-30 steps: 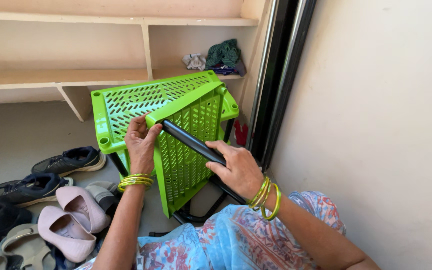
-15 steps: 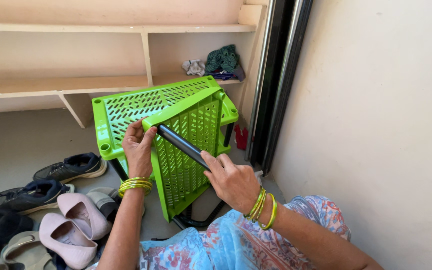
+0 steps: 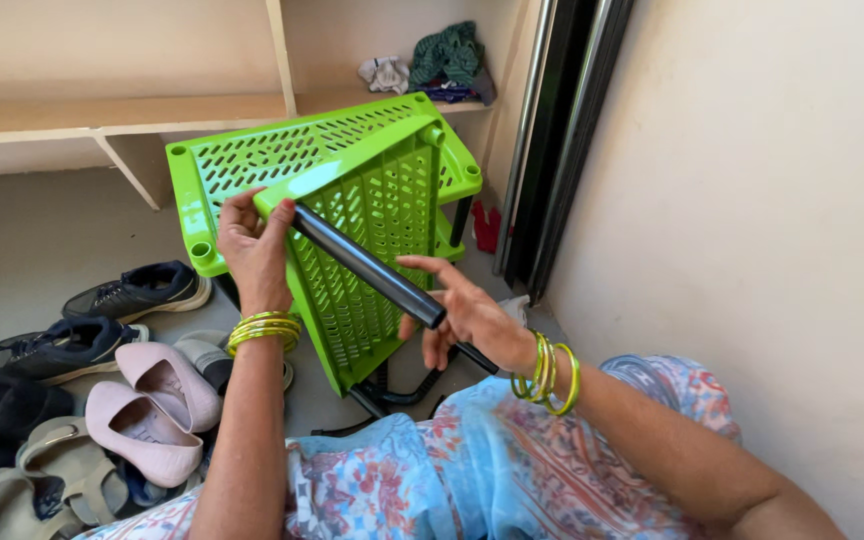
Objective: The person assembles a three-tier green plastic shoe rack by inserting black metal poles into the shelf trays and securing them. They then wipe the poles with a white cloth. The task is performed on the floor in a room with shoes and a built-in shelf nearby.
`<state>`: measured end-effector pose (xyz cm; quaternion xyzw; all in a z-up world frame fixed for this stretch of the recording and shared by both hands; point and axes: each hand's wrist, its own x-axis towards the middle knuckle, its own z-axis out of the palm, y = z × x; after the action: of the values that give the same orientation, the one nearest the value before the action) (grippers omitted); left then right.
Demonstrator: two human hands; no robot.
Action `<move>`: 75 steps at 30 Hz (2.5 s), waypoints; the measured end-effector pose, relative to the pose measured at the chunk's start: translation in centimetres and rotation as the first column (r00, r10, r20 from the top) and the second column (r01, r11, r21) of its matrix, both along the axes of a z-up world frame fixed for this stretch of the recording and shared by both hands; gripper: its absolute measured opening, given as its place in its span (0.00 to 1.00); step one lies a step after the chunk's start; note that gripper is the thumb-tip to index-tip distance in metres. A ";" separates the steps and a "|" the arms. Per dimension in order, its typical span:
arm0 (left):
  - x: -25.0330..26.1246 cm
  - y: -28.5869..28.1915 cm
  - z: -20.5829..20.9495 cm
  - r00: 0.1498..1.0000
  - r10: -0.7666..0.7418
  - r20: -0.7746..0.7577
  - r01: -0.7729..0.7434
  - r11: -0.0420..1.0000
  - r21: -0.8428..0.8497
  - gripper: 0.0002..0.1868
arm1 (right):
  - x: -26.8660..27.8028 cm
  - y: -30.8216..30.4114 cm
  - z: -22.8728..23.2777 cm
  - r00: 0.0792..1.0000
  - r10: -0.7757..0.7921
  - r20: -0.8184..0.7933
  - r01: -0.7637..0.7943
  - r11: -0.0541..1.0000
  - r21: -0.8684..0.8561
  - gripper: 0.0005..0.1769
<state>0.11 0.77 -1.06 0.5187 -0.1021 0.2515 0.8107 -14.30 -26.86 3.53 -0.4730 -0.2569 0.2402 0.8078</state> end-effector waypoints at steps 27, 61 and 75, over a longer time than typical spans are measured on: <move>0.1 2.2 -0.7 0.979 -0.103 0.174 0.118 0.990 -0.080 0.20 | -4.0 4.5 -36.1 0.568 0.816 0.107 -0.066 0.175 -0.982 0.13; 1.4 2.4 0.0 0.997 -0.023 0.075 0.029 0.997 -0.072 0.15 | 11.0 -4.2 -15.4 0.941 0.334 -0.063 -0.232 0.496 -0.837 0.26; -0.6 3.9 -0.3 0.991 -0.109 0.076 0.112 0.993 -0.037 0.15 | 10.5 -6.3 -4.2 0.631 -0.589 0.505 0.742 0.649 -0.170 0.23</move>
<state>-0.49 4.67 -1.32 0.4857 -0.1553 0.2275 0.8296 -3.76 -33.19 -0.69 -0.7135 -0.1718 -0.1422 0.6642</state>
